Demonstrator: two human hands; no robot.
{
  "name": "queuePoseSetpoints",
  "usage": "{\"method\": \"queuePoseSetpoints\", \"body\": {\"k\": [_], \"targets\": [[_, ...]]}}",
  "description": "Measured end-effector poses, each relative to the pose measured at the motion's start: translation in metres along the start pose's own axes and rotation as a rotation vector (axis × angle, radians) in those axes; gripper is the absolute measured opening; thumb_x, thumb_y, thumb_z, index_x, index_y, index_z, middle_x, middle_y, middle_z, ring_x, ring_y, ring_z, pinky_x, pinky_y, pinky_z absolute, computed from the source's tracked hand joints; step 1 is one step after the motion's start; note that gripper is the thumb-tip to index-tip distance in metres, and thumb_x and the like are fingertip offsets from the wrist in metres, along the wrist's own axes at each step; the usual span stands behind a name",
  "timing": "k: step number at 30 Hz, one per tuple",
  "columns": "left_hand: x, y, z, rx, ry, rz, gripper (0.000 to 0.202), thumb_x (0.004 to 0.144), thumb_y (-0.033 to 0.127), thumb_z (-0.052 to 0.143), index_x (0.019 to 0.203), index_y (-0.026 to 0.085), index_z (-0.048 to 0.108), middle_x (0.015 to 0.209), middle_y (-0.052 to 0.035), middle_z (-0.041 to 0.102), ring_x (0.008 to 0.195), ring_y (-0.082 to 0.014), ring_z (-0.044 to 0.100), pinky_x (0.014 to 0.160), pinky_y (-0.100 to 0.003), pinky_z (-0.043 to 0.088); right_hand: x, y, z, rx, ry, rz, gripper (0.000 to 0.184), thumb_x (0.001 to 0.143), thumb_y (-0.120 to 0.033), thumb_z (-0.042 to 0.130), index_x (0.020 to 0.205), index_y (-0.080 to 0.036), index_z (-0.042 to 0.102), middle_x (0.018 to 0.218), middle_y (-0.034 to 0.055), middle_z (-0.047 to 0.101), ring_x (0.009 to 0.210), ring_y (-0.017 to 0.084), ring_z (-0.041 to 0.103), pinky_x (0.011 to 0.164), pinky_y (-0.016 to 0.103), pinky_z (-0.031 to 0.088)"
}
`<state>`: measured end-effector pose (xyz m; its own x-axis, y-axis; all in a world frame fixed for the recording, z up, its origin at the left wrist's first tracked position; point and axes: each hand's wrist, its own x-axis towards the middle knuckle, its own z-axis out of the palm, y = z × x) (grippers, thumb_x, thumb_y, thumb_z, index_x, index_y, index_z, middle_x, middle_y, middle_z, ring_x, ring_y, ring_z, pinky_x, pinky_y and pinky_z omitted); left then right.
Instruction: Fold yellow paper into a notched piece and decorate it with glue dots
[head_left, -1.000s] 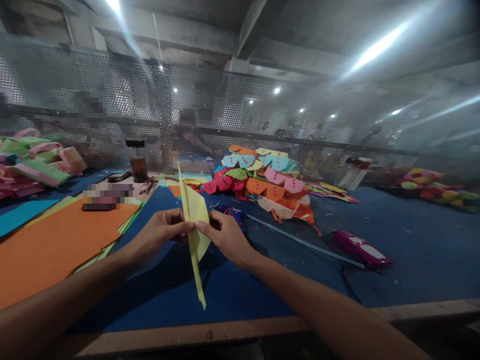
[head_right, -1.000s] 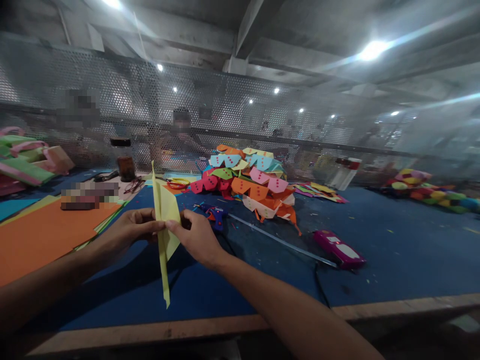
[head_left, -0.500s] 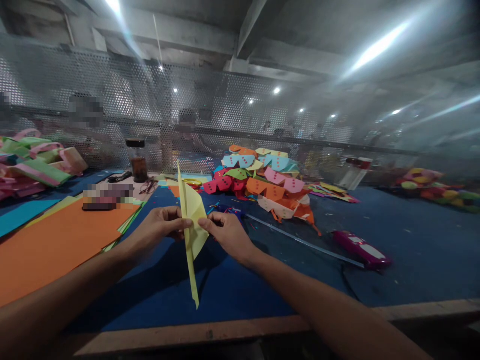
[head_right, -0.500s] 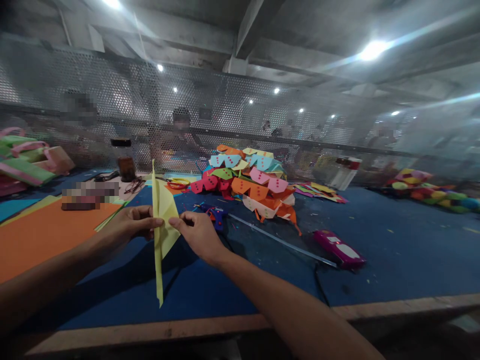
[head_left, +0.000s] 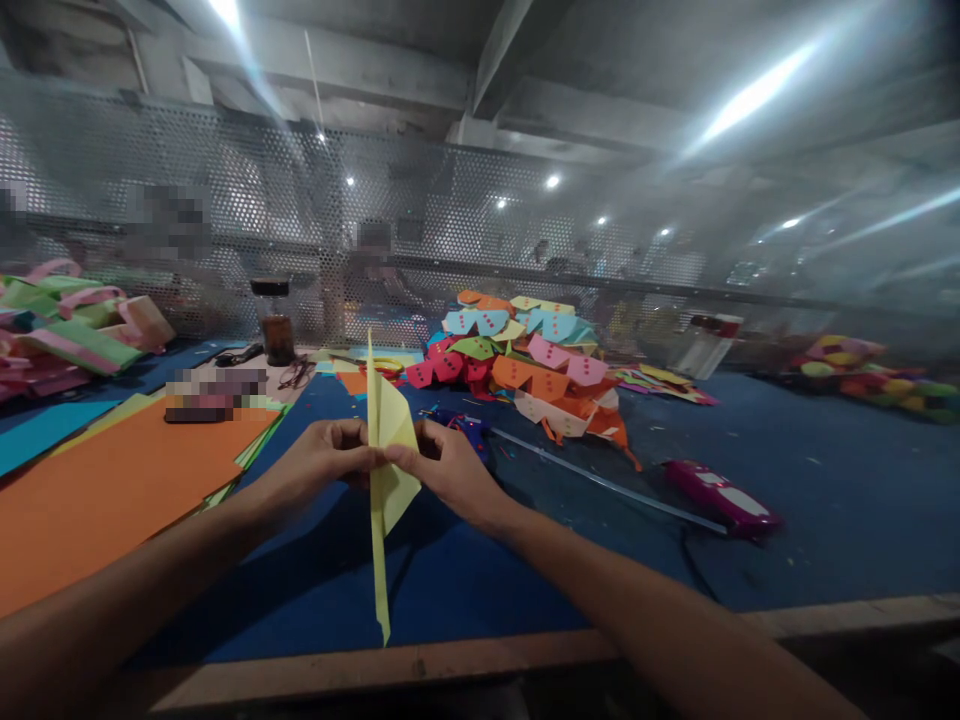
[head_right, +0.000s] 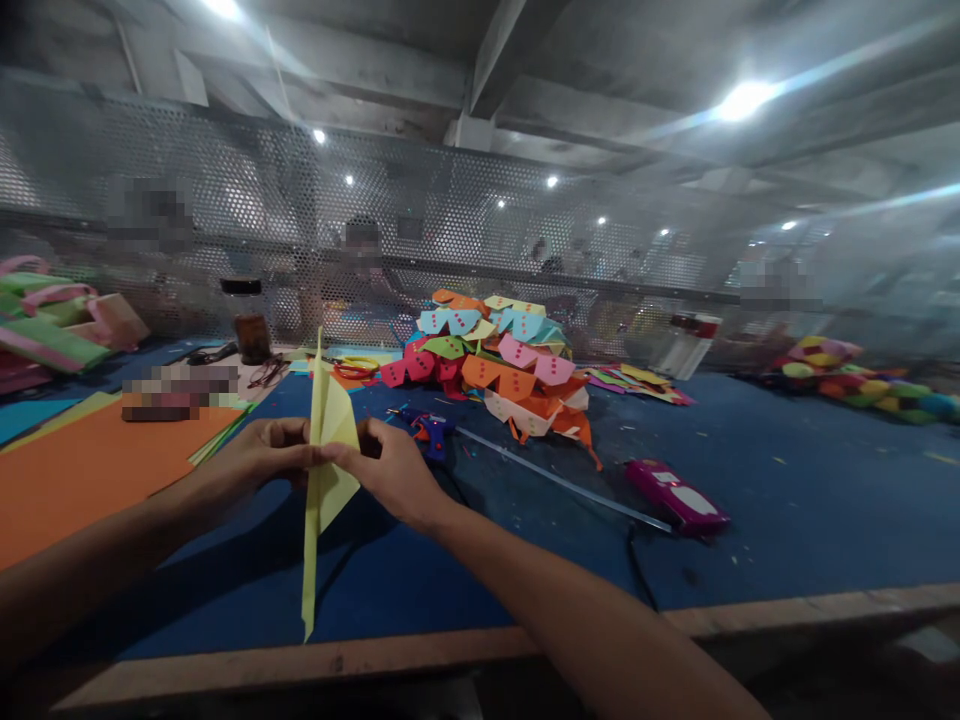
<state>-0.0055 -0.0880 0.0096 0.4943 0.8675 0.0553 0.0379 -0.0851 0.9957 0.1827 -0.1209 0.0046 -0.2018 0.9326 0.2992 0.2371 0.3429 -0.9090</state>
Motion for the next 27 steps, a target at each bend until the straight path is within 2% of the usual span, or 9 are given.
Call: {"method": "queuePoseSetpoints", "body": {"k": [3, 6, 10, 14, 21, 27], "targets": [[0.0001, -0.0023, 0.0007, 0.003, -0.035, 0.006, 0.025, 0.066, 0.036, 0.08, 0.067, 0.015, 0.066, 0.06, 0.0023, 0.059, 0.054, -0.0098, 0.052, 0.053, -0.023, 0.04, 0.0002, -0.0006, 0.0013, 0.049, -0.019, 0.036, 0.043, 0.076, -0.052, 0.071, 0.093, -0.013, 0.067, 0.09, 0.0065, 0.069, 0.075, 0.018, 0.059, 0.069, 0.029, 0.047], [0.0009, -0.0026, 0.0002, 0.005, -0.038, -0.005, 0.026, 0.065, 0.037, 0.08, 0.069, 0.015, 0.067, 0.061, 0.0018, 0.061, 0.054, -0.0099, 0.052, 0.053, -0.022, 0.039, 0.0008, -0.0019, -0.0005, 0.001, -0.012, 0.021, 0.042, 0.079, -0.054, 0.067, 0.085, -0.013, 0.068, 0.085, 0.0051, 0.067, 0.073, 0.017, 0.057, 0.067, 0.028, 0.045], [0.0008, -0.0003, 0.0, 0.005, -0.033, -0.023, 0.025, 0.065, 0.036, 0.08, 0.069, 0.016, 0.066, 0.06, 0.0024, 0.06, 0.053, -0.0098, 0.052, 0.053, -0.023, 0.04, 0.0006, -0.0035, -0.0029, -0.026, 0.002, 0.015, 0.048, 0.082, -0.063, 0.059, 0.07, -0.016, 0.06, 0.068, -0.0002, 0.055, 0.064, 0.014, 0.047, 0.059, 0.026, 0.038], [-0.0004, 0.0014, -0.0002, 0.029, -0.042, -0.028, 0.025, 0.064, 0.037, 0.079, 0.068, 0.016, 0.065, 0.06, 0.0024, 0.06, 0.053, -0.0099, 0.052, 0.054, -0.023, 0.04, 0.0002, -0.0039, -0.0034, -0.01, -0.008, 0.021, 0.053, 0.085, -0.067, 0.053, 0.064, -0.018, 0.051, 0.064, -0.0018, 0.045, 0.062, 0.013, 0.042, 0.058, 0.026, 0.035], [-0.0004, 0.0007, -0.0004, 0.053, -0.09, -0.038, 0.025, 0.066, 0.038, 0.077, 0.07, 0.016, 0.066, 0.06, 0.0025, 0.06, 0.053, -0.0106, 0.051, 0.054, -0.024, 0.039, 0.0013, -0.0035, -0.006, -0.025, 0.042, -0.041, 0.045, 0.085, -0.059, 0.059, 0.066, -0.02, 0.048, 0.067, -0.0027, 0.043, 0.065, 0.013, 0.04, 0.061, 0.025, 0.035], [-0.0012, -0.0023, -0.0019, 0.046, -0.114, -0.04, 0.027, 0.067, 0.039, 0.078, 0.07, 0.016, 0.065, 0.06, 0.0018, 0.06, 0.053, -0.0108, 0.051, 0.053, -0.024, 0.037, -0.0004, -0.0059, -0.0039, 0.053, 0.053, 0.03, 0.048, 0.086, -0.062, 0.053, 0.064, -0.021, 0.048, 0.065, -0.0005, 0.049, 0.068, 0.016, 0.048, 0.064, 0.028, 0.041]]}}
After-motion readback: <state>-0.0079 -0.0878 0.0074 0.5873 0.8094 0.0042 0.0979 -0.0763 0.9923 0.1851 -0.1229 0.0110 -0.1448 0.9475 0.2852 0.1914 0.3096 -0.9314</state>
